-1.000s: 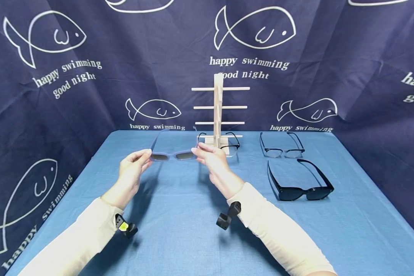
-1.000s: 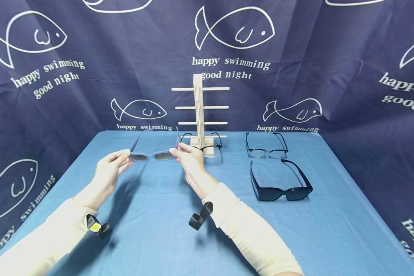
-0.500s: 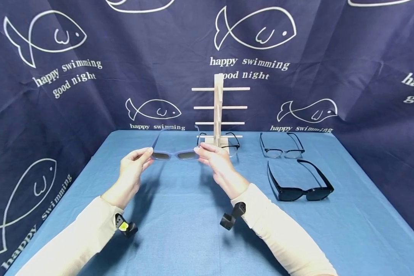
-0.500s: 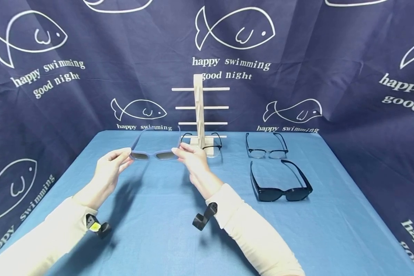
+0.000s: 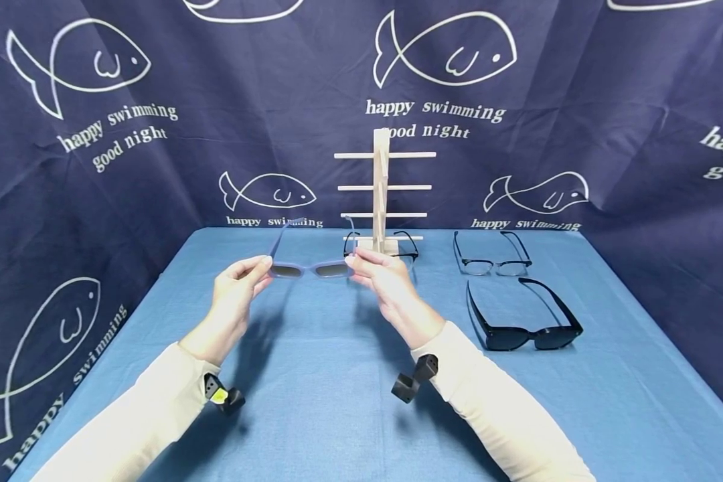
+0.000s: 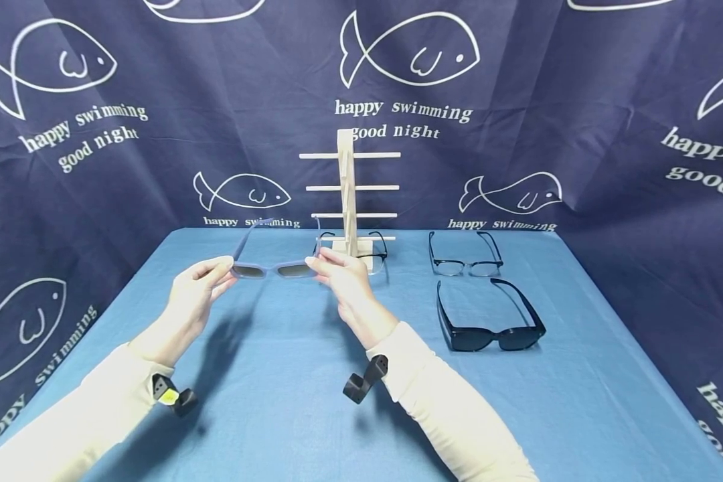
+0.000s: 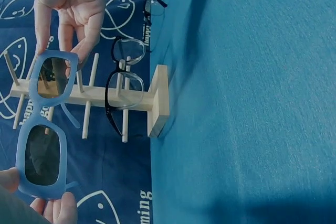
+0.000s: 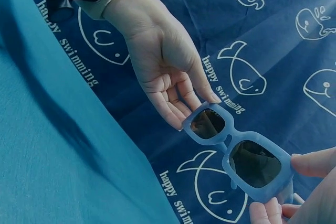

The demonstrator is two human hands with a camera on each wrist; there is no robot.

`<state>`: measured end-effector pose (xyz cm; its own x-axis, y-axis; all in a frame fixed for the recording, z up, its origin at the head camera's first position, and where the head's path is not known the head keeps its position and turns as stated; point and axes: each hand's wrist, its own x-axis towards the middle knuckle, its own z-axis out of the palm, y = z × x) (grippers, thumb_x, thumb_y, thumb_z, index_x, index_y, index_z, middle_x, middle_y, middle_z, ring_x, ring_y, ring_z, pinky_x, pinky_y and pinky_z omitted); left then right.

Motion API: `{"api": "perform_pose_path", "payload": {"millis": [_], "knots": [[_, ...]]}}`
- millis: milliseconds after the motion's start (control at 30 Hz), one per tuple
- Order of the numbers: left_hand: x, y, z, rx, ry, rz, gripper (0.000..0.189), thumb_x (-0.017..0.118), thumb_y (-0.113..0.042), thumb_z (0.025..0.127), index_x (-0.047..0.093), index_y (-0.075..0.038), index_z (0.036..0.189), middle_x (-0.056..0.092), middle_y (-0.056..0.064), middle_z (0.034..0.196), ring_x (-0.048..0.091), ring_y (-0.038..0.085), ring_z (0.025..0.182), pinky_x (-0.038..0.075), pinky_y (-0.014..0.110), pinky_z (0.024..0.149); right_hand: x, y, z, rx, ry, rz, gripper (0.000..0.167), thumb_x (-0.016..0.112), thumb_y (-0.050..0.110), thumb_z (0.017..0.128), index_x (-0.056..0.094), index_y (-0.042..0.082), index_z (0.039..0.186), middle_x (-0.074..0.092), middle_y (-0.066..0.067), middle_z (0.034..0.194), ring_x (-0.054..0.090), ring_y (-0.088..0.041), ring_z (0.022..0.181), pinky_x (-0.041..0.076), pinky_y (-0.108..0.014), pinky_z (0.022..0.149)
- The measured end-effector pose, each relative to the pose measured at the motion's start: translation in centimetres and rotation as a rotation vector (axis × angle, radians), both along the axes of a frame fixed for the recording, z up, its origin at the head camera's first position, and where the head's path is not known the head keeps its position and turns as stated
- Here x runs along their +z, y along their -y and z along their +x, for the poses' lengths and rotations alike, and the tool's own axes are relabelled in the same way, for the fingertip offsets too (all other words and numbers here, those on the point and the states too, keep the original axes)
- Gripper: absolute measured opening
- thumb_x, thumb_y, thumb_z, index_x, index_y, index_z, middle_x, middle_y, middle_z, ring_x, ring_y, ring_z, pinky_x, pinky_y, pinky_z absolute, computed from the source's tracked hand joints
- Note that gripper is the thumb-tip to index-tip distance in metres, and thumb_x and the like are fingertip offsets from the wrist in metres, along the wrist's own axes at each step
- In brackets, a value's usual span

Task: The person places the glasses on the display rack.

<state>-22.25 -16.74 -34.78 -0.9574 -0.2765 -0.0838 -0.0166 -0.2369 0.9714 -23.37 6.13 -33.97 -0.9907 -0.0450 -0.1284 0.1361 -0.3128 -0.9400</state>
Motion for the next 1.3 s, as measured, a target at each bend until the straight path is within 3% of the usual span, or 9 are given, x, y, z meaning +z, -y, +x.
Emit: {"api": "perform_pose_path", "payload": {"millis": [567,833,1033,1300], "knots": [[0.5,-1.2,0.1,-0.040,-0.025,-0.023,0.027,0.075,-0.011,0.085,0.064,-0.001,0.108,0.068,-0.008,0.079,0.069,0.005,0.074,0.059,0.023,0.086,0.0,-1.5,0.6,-0.049,-0.066,0.012,0.044,0.066,0.002,0.089,0.056,-0.006,0.131,0.057,-0.022,0.133,0.067,-0.005,0.087,0.047,-0.039,0.108],[0.5,-2.1,0.1,-0.069,-0.015,-0.081,0.033,0.071,-0.011,0.088,0.061,0.004,0.116,0.068,-0.012,0.077,0.068,0.004,0.072,0.059,0.022,0.084,-0.1,-2.6,1.1,-0.071,-0.089,0.071,0.040,0.067,0.007,0.090,0.059,-0.003,0.129,0.057,-0.017,0.135,0.065,-0.023,0.108,0.053,-0.032,0.101],[0.5,-2.5,0.2,-0.079,-0.023,-0.076,0.035,0.071,-0.010,0.088,0.060,0.006,0.118,0.068,-0.012,0.078,0.067,0.002,0.073,0.059,0.021,0.084,0.1,-3.1,1.5,-0.076,-0.097,0.080,0.041,0.068,0.008,0.090,0.059,-0.002,0.129,0.058,-0.014,0.135,0.067,-0.012,0.098,0.053,-0.031,0.101],[0.5,-2.9,0.0,-0.087,-0.044,-0.051,0.035,0.070,-0.008,0.088,0.059,0.006,0.118,0.068,-0.011,0.077,0.067,0.002,0.074,0.059,0.021,0.085,0.5,-3.5,1.8,-0.089,-0.100,0.083,0.040,0.067,0.006,0.090,0.059,-0.003,0.129,0.058,-0.015,0.134,0.068,-0.009,0.094,0.054,-0.031,0.099]]}}
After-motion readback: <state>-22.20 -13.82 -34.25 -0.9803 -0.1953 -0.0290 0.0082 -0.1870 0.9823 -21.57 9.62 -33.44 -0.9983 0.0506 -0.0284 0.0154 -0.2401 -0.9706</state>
